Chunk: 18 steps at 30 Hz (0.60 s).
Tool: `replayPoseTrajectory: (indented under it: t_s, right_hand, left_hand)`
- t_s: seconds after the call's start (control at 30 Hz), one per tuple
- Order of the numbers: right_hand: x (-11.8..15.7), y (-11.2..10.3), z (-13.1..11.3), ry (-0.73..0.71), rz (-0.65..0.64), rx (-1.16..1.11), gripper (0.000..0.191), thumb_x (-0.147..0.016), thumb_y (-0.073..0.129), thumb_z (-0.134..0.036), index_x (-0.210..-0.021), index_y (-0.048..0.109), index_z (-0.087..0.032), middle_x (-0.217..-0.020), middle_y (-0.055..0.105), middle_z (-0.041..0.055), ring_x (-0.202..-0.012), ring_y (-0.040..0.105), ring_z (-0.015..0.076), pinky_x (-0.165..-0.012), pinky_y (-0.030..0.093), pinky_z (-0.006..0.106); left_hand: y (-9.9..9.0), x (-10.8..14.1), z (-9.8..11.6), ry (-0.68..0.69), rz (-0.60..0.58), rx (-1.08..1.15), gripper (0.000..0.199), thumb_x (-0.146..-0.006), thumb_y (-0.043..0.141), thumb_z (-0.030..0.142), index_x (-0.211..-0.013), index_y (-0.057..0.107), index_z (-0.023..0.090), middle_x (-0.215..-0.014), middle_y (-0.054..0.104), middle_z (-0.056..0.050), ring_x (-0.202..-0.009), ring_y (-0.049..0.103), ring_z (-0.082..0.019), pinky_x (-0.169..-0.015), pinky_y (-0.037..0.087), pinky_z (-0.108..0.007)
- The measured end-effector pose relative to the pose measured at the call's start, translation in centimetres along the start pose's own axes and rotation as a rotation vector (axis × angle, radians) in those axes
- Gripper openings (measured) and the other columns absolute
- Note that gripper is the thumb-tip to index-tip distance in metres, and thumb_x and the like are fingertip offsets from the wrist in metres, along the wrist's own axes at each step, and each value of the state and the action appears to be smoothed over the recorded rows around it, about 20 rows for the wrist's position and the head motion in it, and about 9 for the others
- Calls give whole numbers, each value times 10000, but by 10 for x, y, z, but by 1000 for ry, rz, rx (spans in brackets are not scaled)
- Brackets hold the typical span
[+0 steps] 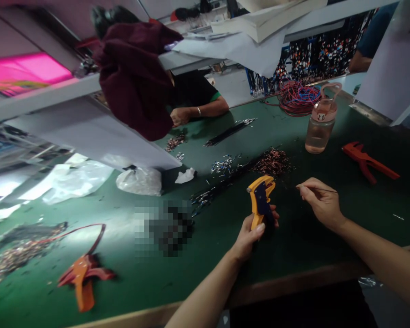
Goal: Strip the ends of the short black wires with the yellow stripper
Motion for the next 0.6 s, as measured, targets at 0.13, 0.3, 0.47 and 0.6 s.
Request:
replayPoseTrajectory:
  t_s: [0.13, 0.3, 0.47, 0.6]
  right_hand:
    - [0, 0, -1, 8, -6, -32, 139, -877, 666, -261, -785, 762, -221, -677, 648, 5, -580, 570, 128, -548, 457, 271]
    - [0, 3, 1, 92, -30, -128, 148, -859, 691, -305, -764, 760, -216, -653, 626, 2, -554, 545, 120, -509, 447, 254]
    - [0, 8, 12, 195, -75, -226, 213, -860, 708, -381, -740, 754, -211, -625, 606, -6, -525, 517, 113, -507, 443, 260]
    - [1, 7, 23, 249, -68, -289, 214, -855, 711, -381, -736, 754, -208, -618, 614, -6, -531, 514, 113, -525, 432, 265]
  left_hand:
    - [-1, -1, -1, 1, -36, -20, 660, -702, 817, 557, -1208, 717, 144, -1011, 721, -114, -851, 651, -223, -816, 506, -362]
    - [7, 3, 2, -61, -30, 44, 629, -684, 840, 478, -1198, 717, 137, -1027, 719, -114, -860, 644, -224, -832, 502, -367]
    - [16, 7, -2, -175, -134, 170, 624, -667, 830, 458, -1187, 710, 135, -1011, 713, -122, -852, 647, -232, -825, 502, -383]
    - [17, 7, -5, -208, -192, 188, 639, -665, 812, 459, -1196, 687, 126, -1011, 706, -139, -838, 648, -244, -842, 501, -421]
Point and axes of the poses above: each hand's wrist, its own x-axis away from the middle knuckle, its own y-axis out of the palm, z = x × y, the point moved 7 cm from there along -x, towards the middle knuckle
